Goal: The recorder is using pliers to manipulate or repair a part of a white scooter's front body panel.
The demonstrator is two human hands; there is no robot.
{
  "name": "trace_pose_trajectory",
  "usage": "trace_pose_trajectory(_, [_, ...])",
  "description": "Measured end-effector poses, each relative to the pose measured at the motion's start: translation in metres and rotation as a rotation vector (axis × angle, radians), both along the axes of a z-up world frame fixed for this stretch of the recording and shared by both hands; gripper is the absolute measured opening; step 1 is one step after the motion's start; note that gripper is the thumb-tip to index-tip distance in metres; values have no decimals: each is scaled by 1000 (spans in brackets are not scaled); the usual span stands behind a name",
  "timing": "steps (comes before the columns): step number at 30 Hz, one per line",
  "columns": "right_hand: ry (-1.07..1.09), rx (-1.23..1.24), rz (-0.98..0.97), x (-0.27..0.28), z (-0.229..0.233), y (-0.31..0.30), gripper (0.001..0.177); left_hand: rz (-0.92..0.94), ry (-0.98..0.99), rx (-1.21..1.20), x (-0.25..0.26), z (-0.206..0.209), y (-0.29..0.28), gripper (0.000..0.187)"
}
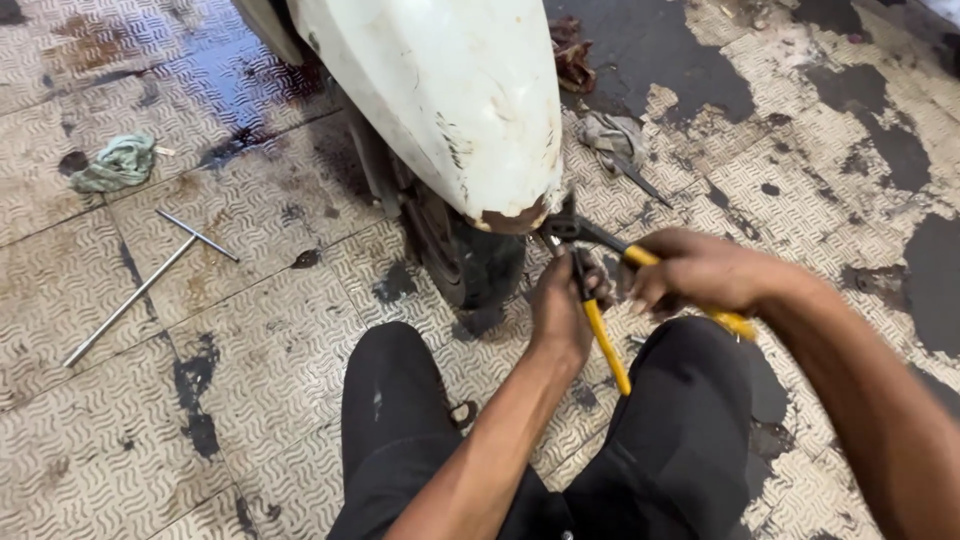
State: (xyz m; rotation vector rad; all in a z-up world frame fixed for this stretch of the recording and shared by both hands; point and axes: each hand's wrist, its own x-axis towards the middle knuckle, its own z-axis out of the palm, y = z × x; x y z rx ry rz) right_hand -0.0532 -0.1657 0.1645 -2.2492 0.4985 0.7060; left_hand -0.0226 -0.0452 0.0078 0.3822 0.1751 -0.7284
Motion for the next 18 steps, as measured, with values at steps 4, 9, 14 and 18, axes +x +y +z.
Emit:
trace_pose_trajectory(4, [118,-73,-74,11,41,-6,42,-27,-160,86,1,9,-2,37])
trace_pose_trajectory(9, [140,-99,-15,6,41,-3,40,-65,-89,136,-10,24,4,35])
trace_pose_trajectory(14, [19,82,-283,-21,22,13,45,27,170,108,-12,31,16,33])
trace_pose_trajectory(18, [91,-18,-263,-17,34,12,43,-23,139,10,-17,35,11,33])
